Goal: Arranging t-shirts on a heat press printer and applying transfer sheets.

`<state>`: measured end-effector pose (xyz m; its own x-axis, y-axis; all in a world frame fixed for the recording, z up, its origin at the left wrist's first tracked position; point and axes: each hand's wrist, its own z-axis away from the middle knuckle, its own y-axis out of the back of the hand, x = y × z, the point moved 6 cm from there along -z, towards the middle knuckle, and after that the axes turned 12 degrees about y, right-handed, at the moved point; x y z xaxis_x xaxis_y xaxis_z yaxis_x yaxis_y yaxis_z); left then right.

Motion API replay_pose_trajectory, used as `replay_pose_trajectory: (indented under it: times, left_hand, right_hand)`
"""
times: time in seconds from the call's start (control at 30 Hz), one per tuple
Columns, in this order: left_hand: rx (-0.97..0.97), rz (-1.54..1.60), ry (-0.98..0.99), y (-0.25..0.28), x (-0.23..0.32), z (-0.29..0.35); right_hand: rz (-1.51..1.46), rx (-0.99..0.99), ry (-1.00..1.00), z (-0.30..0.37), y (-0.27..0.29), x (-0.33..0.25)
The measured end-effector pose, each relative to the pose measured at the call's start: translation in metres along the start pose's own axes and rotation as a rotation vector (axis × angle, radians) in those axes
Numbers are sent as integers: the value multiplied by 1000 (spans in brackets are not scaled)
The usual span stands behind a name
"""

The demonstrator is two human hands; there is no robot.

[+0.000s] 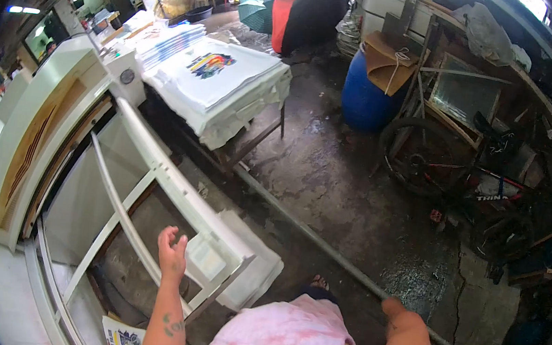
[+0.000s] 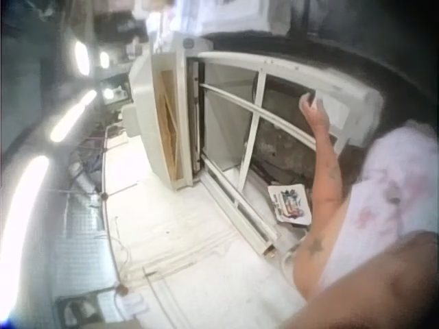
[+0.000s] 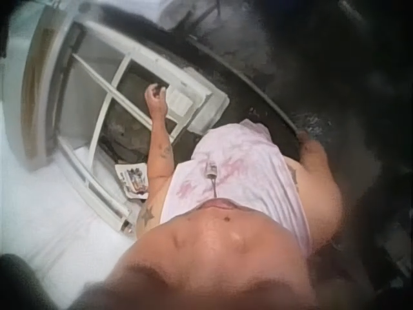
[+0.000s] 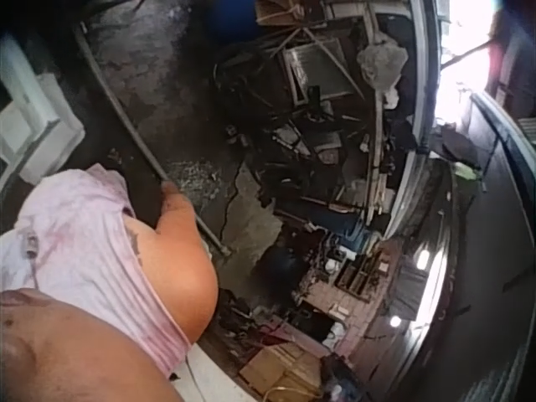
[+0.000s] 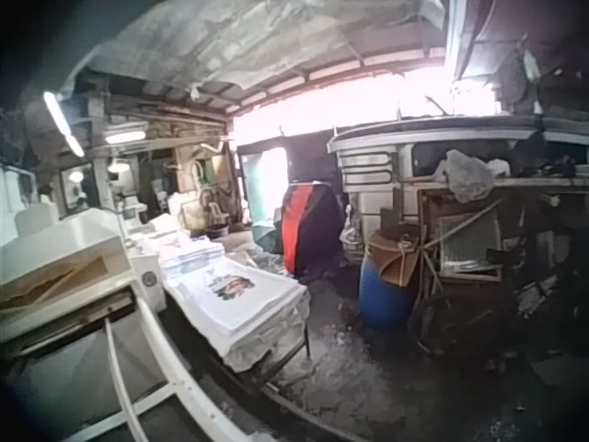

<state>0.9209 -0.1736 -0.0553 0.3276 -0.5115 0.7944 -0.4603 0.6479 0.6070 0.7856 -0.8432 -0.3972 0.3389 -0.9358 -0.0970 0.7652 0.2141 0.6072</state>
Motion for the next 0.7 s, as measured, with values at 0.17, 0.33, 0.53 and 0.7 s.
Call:
replay_pose_trajectory:
  times: [0.17,0.33,0.53,0.7]
  left_hand:
    - [129,-387,136,-92,-7,-124]
    - [189,-602,300,-125,12,-128]
    - [189,-488,344,-128,13,-138]
    - [252,-377,400,-118,23,-136]
  right_hand:
    - [-1045,474,195,-40,253,-56]
    - [-1057,517,207,-22,326,-28]
    - [-783,339,-177,-12,293,48]
    - [-776,525,100,-130,316,80]
